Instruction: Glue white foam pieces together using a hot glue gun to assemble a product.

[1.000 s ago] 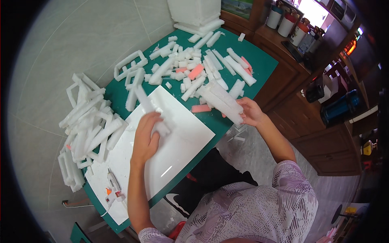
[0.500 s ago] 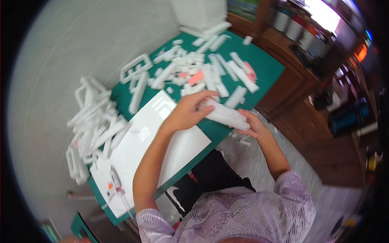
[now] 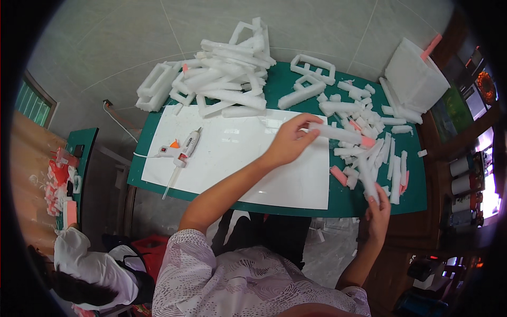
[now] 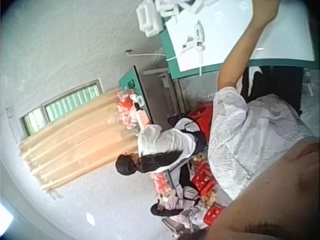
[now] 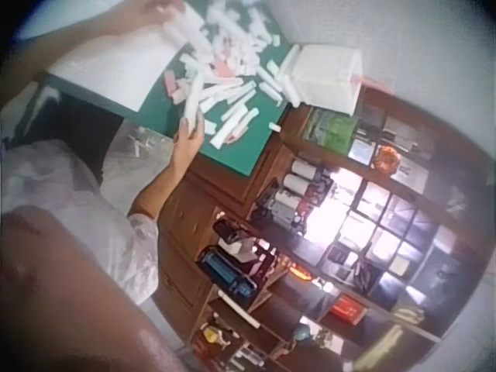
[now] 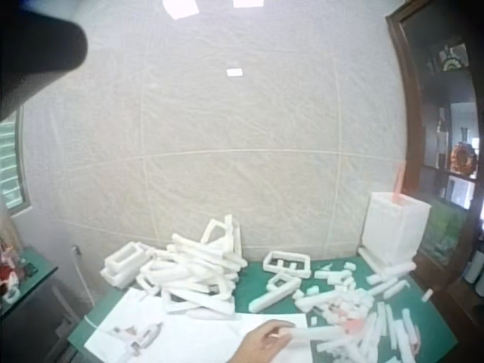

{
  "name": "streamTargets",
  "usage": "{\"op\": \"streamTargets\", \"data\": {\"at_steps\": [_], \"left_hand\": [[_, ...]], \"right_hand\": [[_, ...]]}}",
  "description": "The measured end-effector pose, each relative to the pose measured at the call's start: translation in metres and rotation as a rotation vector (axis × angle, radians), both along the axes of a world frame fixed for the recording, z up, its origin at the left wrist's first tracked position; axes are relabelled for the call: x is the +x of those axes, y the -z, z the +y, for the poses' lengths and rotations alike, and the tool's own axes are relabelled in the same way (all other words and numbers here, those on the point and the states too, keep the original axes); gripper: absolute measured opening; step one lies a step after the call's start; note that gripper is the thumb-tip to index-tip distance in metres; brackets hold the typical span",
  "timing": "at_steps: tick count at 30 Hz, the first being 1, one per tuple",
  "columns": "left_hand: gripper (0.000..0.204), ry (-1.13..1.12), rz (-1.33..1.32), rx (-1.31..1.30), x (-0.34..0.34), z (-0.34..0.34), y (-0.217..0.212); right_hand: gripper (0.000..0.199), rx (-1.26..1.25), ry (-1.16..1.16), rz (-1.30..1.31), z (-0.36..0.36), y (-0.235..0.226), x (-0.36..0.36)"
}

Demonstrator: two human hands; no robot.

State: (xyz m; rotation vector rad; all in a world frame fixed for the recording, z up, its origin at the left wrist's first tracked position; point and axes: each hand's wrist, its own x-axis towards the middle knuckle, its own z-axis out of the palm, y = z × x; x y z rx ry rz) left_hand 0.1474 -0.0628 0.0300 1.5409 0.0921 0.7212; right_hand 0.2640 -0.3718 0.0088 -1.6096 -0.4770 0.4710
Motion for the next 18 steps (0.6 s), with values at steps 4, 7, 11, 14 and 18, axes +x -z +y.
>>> {"op": "streamTargets", "data": {"at_steps": [4,7,11,14,18], "left_hand": [[0.023,-0.042,0.017,-0.074,-0.028,0.019,0.019],[0.021,0.046,0.095,-0.230,-0.041,0.025,0.029],[0.020,-0.087,0.205,-0.161,-0.074,0.036,0.041],[0.027,-0.128,0.271,-0.169,-0.098,0.043,0.040],[0.028,-0.158,0.291,-0.209,-0.118,0.037,0.040]], "right_hand": [[0.041,-0.084,0.158,-0.167,0.008,-0.015,0.025],[0.045,-0.222,0.229,-0.897,0.028,-0.007,0.057],[0.046,-0.543,0.235,-1.162,0.055,-0.016,0.069],[0.044,-0.663,0.300,-1.090,0.039,-0.018,0.075],[0.038,-0.680,0.452,-0.935,-0.003,-0.011,0.071]]}}
